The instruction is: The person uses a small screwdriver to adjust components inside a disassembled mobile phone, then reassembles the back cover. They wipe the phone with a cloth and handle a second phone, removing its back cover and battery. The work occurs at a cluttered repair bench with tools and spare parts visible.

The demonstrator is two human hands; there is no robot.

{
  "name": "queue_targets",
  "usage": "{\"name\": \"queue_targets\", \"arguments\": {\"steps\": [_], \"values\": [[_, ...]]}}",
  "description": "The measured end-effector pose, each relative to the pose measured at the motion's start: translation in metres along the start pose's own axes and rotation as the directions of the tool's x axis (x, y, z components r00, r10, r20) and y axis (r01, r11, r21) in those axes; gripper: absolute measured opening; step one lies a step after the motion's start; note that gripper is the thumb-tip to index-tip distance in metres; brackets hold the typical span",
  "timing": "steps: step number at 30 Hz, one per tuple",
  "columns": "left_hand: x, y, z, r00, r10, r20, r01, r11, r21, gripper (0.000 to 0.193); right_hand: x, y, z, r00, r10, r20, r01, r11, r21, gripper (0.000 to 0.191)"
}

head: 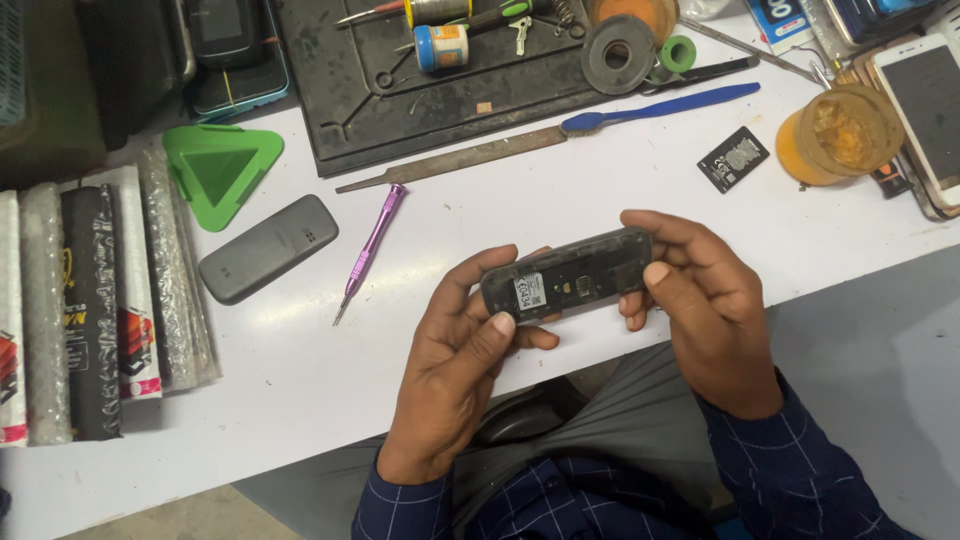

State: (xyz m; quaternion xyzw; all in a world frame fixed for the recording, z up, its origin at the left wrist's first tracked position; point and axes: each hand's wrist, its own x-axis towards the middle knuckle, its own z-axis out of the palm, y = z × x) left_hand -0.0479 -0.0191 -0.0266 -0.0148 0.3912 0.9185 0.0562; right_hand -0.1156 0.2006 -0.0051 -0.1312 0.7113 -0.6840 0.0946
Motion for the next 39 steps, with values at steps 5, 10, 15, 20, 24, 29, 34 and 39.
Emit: {"name": "queue_targets", "arguments": {"steps": [5,10,15,20,24,29,34,39], "values": [[-0.001,-0.001,-0.001,1.0,0.0,0.002,0.0,1.0,-0.014,0.051,-0.001,0.001,-0.001,1.0,0.016,0.0,-0.016,1.0,-0.016,0.04],[-0.001,-0.001,-0.001,1.0,0.005,0.011,-0.005,1.0,-0.002,0.053,-0.003,0.003,-0.003,1.0,0.018,0.001,-0.018,1.0,0.012,0.041],[0.001,0.0,-0.001,1.0,0.007,-0.018,-0.007,1.0,-0.009,0.057,-0.005,0.005,-0.006,0.998,0.02,0.057,-0.019,1.0,-0.012,0.05],[0.003,-0.003,-0.003,0.996,0.034,-0.078,-0.035,0.999,-0.011,0.061,-0.005,0.004,-0.003,0.981,0.074,0.181,-0.056,0.993,-0.106,0.054],[0.006,-0.008,-0.003,0.995,0.065,-0.079,-0.063,0.998,0.02,0.065,-0.004,-0.001,0.006,0.949,0.024,0.315,0.037,0.982,-0.186,0.059],[0.01,-0.011,0.002,0.976,0.157,-0.149,-0.151,0.987,0.051,0.065,0.001,0.0,0.017,0.938,-0.027,0.345,0.13,0.951,-0.279,0.062],[0.007,-0.004,0.009,0.944,0.255,-0.209,-0.217,0.958,0.187,0.054,0.0,0.007,0.019,0.953,0.054,0.299,0.004,0.982,-0.189,0.062],[0.006,-0.001,0.02,0.924,0.292,-0.247,-0.196,0.916,0.351,0.045,-0.003,0.011,0.018,0.953,-0.001,0.302,0.052,0.986,-0.16,0.061]]}}
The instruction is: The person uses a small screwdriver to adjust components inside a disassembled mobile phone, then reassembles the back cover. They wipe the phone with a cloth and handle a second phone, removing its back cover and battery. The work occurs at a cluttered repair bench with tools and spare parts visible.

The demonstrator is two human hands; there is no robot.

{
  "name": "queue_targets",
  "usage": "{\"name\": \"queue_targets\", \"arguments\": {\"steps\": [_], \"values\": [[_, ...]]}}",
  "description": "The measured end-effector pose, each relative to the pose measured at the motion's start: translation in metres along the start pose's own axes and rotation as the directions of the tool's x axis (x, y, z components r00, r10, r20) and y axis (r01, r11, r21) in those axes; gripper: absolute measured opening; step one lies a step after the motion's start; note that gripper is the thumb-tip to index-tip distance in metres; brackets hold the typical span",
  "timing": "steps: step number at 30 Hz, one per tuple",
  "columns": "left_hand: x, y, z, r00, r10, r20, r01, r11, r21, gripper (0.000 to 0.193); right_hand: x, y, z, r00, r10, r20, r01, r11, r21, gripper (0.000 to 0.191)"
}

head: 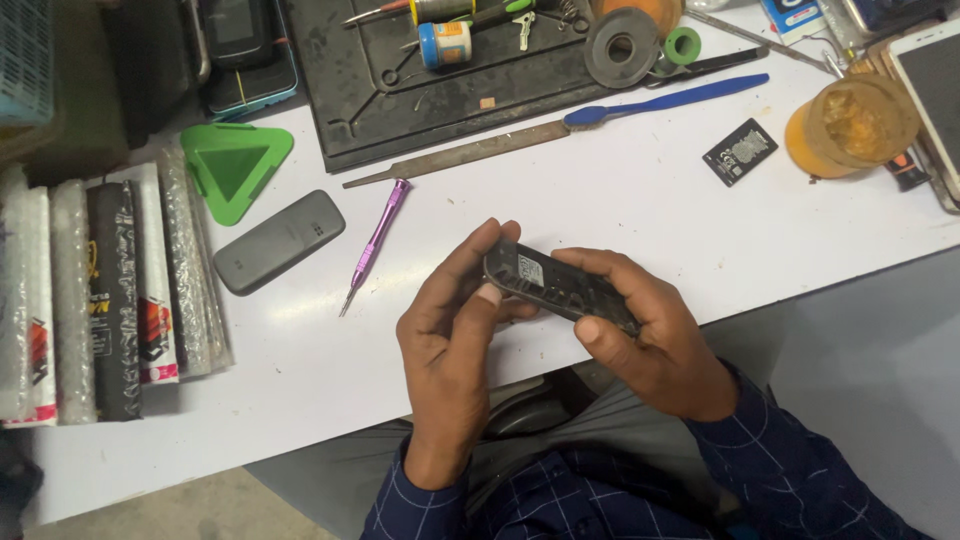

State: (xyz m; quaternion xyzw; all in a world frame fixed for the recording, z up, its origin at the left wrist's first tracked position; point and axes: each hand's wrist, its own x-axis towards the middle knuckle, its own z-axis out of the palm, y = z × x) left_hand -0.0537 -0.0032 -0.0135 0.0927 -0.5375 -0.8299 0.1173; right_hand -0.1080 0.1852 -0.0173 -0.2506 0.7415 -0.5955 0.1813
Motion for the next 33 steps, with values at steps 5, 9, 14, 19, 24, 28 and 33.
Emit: {"name": "queue_targets", "arguments": {"steps": [5,9,14,19,24,28,33], "values": [[-0.002,0.004,0.011,1.0,0.029,0.007,-0.029,0.999,0.022,0.044,-0.006,-0.002,-0.007,1.0,-0.001,-0.008,0.001,1.0,-0.019,0.06],[-0.003,0.006,0.015,1.0,0.026,0.002,-0.026,0.999,0.034,0.044,-0.008,-0.004,-0.008,1.0,-0.004,-0.011,0.004,1.0,-0.023,0.06],[-0.004,0.006,0.014,1.0,0.023,-0.007,-0.022,0.999,0.048,0.043,-0.009,-0.004,-0.007,1.0,-0.024,-0.005,0.023,0.999,-0.033,0.061],[-0.003,0.006,0.014,1.0,0.013,-0.015,-0.012,0.998,0.054,0.042,-0.011,0.0,-0.005,0.983,-0.184,-0.008,0.182,0.976,-0.117,0.059],[-0.002,0.006,0.019,1.0,0.011,-0.015,-0.01,0.999,0.045,0.045,-0.014,0.009,-0.003,0.982,-0.18,-0.052,0.17,0.972,-0.16,0.062],[0.0,0.006,0.021,1.0,0.01,-0.007,-0.01,1.0,0.001,0.046,-0.015,0.015,-0.001,0.966,-0.241,-0.089,0.217,0.95,-0.224,0.065],[0.001,0.003,0.026,1.0,0.028,-0.014,-0.028,0.999,-0.016,0.046,-0.017,0.018,0.001,0.962,-0.243,-0.126,0.207,0.947,-0.244,0.066]]}}
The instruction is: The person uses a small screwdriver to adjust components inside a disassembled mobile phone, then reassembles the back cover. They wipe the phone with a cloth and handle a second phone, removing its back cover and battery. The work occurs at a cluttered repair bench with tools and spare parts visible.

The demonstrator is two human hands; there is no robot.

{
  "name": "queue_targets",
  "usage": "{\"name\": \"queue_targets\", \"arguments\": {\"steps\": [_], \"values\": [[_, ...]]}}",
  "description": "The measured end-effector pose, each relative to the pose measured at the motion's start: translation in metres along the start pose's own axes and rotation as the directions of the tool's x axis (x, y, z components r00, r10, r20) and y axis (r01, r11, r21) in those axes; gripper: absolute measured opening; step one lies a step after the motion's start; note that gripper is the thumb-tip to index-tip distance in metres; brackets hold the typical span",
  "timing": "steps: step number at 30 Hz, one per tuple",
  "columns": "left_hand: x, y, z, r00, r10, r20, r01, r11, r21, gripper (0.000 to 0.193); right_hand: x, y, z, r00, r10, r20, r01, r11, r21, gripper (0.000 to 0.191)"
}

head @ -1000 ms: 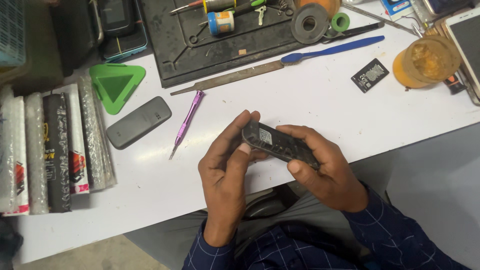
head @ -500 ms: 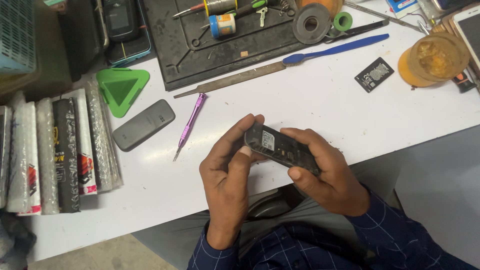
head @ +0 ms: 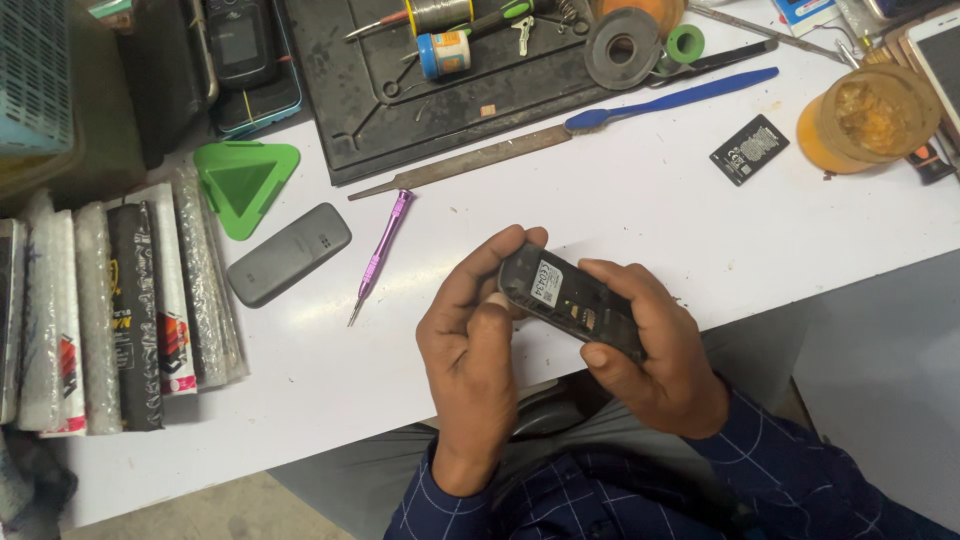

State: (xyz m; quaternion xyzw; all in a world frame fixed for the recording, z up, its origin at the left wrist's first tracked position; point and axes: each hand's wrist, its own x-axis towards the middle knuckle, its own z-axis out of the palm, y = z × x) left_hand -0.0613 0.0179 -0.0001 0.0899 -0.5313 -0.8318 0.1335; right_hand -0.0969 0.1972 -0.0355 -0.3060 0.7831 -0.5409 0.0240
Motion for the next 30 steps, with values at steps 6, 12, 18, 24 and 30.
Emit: {"name": "queue_targets", "arguments": {"steps": [6,12,18,24,30], "values": [[0.0,-0.006,0.006,0.999,0.021,-0.033,-0.021,1.0,0.002,0.047,0.0,-0.001,0.005,0.998,-0.039,-0.043,0.035,0.996,-0.082,0.065],[0.0,-0.013,0.013,0.997,0.046,-0.054,-0.046,0.999,-0.007,0.049,0.001,0.0,0.008,0.996,-0.056,-0.072,0.05,0.995,-0.091,0.065],[-0.001,-0.016,0.022,0.998,0.043,-0.045,-0.042,0.998,0.039,0.059,0.001,0.001,0.007,0.994,-0.004,-0.11,-0.008,0.994,-0.111,0.065],[-0.002,-0.014,0.033,0.999,-0.032,-0.016,0.032,0.999,0.018,0.074,0.004,-0.007,0.004,0.993,0.011,-0.121,-0.012,1.0,-0.007,0.062],[-0.006,-0.011,0.032,0.997,0.06,0.049,-0.065,0.993,0.097,0.082,0.008,-0.008,0.0,0.994,0.106,-0.038,-0.099,0.982,0.163,0.067]]}}
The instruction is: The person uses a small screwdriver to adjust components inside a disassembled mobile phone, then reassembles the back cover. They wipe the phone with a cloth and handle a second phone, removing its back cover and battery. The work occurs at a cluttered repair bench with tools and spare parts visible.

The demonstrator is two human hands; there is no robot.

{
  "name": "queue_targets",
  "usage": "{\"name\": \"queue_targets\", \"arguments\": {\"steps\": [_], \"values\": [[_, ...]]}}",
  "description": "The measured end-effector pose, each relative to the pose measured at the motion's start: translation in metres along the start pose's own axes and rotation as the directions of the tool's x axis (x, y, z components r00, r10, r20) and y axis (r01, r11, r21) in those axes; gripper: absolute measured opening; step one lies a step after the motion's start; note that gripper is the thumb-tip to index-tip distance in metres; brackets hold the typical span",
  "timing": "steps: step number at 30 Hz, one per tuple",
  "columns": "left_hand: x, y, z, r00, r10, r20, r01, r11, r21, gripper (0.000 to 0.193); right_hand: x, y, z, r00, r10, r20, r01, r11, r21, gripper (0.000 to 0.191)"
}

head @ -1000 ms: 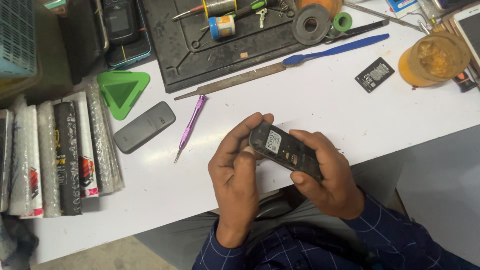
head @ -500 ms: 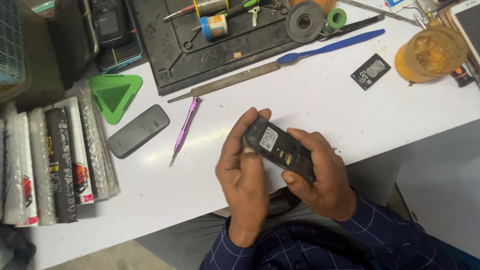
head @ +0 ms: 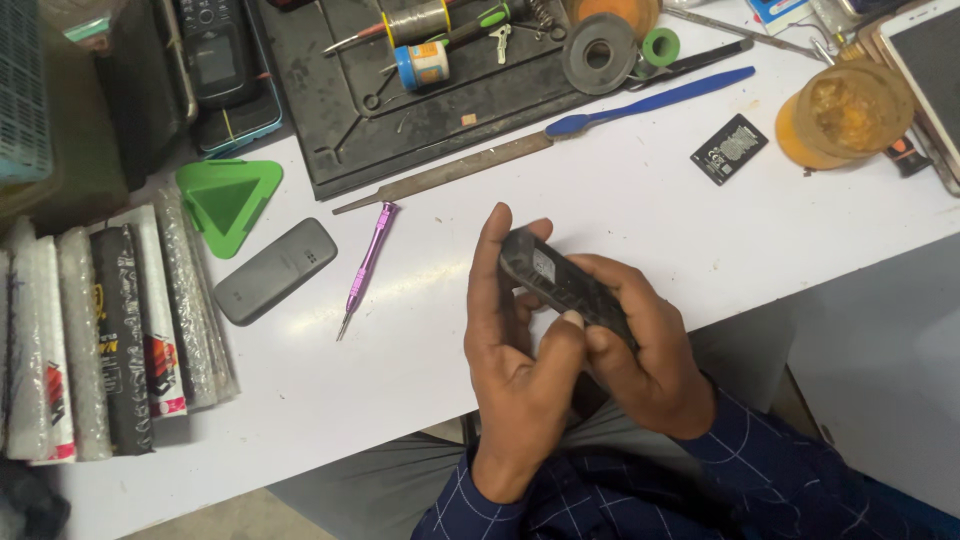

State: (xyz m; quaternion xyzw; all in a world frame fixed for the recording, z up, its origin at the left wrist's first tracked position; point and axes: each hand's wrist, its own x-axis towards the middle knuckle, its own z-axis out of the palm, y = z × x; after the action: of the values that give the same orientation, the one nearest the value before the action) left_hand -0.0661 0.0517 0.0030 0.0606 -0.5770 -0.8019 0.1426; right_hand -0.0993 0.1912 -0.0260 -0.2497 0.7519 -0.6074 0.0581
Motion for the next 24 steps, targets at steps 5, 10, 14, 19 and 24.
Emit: {"name": "queue_targets", "arguments": {"steps": [5,10,14,19,24], "values": [[-0.001,-0.003,-0.018,1.0,-0.017,0.005,0.017,0.997,-0.077,0.065,-0.004,0.001,-0.006,0.989,0.131,0.074,-0.143,0.973,0.182,0.08],[0.006,-0.01,-0.035,0.997,-0.058,0.055,0.064,0.991,-0.119,0.06,0.0,0.001,-0.009,0.93,0.333,0.155,-0.367,0.86,0.355,0.091],[0.006,-0.008,-0.033,0.946,-0.086,0.312,0.252,0.801,-0.542,0.083,0.002,0.001,0.01,0.896,0.28,0.346,-0.444,0.503,0.741,0.075],[0.0,0.009,-0.034,0.982,-0.046,0.184,0.095,0.96,-0.265,0.089,0.008,-0.009,0.02,0.884,0.417,0.21,-0.463,0.844,0.271,0.042],[-0.006,0.017,-0.034,0.967,0.194,0.167,-0.235,0.93,0.282,0.085,0.023,-0.024,0.011,0.977,-0.013,-0.211,0.109,0.886,0.451,0.015]]}}
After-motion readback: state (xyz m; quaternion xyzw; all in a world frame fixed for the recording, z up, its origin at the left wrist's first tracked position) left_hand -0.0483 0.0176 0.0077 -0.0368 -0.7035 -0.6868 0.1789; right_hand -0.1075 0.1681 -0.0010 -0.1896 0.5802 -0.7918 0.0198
